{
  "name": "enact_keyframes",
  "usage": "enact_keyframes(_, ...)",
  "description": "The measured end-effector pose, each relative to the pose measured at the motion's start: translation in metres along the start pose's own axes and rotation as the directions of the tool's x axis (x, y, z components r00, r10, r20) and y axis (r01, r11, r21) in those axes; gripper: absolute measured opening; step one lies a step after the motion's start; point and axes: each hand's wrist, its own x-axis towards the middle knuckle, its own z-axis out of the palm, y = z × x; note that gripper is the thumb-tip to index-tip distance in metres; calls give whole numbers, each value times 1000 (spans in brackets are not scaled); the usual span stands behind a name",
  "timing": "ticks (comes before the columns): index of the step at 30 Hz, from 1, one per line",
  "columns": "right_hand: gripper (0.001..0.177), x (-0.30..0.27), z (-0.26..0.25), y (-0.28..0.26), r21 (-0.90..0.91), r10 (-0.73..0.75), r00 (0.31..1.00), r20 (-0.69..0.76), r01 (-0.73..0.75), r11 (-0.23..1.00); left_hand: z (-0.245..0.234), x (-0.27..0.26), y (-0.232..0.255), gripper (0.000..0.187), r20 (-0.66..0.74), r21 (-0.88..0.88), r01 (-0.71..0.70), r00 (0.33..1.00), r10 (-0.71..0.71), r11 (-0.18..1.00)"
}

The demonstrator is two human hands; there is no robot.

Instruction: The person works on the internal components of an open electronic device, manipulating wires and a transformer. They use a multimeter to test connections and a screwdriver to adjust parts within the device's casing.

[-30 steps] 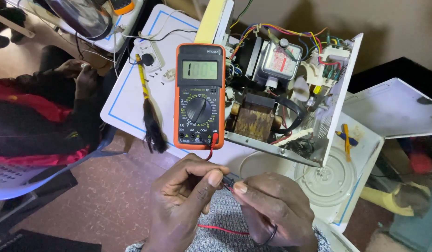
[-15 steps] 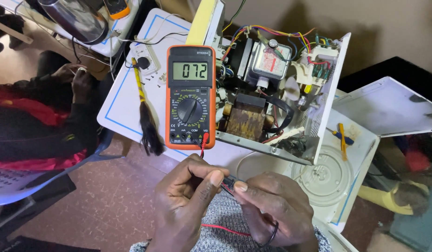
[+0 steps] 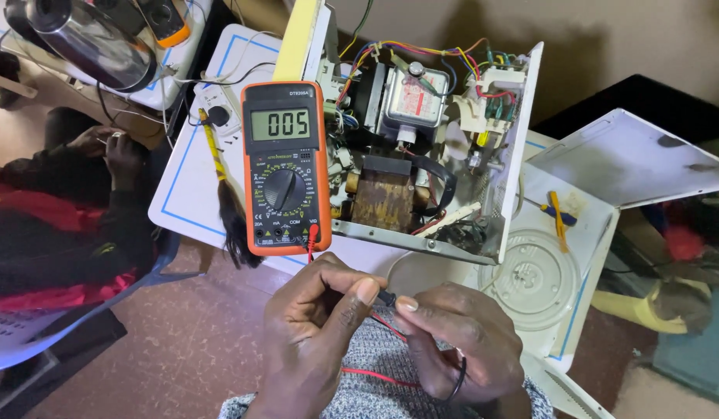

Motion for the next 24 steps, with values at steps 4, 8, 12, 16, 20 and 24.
enact_keyframes(4, 18, -1, 3, 0, -5, 13, 999, -40, -13, 1000, 1, 0, 0, 15, 13, 9, -31, 999, 31, 999)
enact_keyframes(8, 15, -13, 2, 3, 237, 175, 984, -33, -162, 958, 0, 1, 6, 21, 24, -18, 53, 998, -53, 998)
enact_keyframes(12, 21, -9, 7, -8, 543, 677, 736, -14, -563, 623, -1, 1, 7, 26, 42, -21, -49, 998, 49, 999)
enact_keyframes(16, 36, -5, 1, -10, 602, 539, 767, 349, -624, 498, 3, 4, 17, 18, 54, -70, -212, 975, 216, 975)
enact_keyframes(20, 46, 10, 2, -20, 367, 622, 540, 567, -842, 396, 4, 10, 22, 16, 223, 137, -434, 889, 399, 890)
enact_keyframes(24, 19, -1, 6, -8, 506, 699, 619, 358, -758, 412, -11, 16, 29, 29, 155, 326, -488, 873, 463, 810)
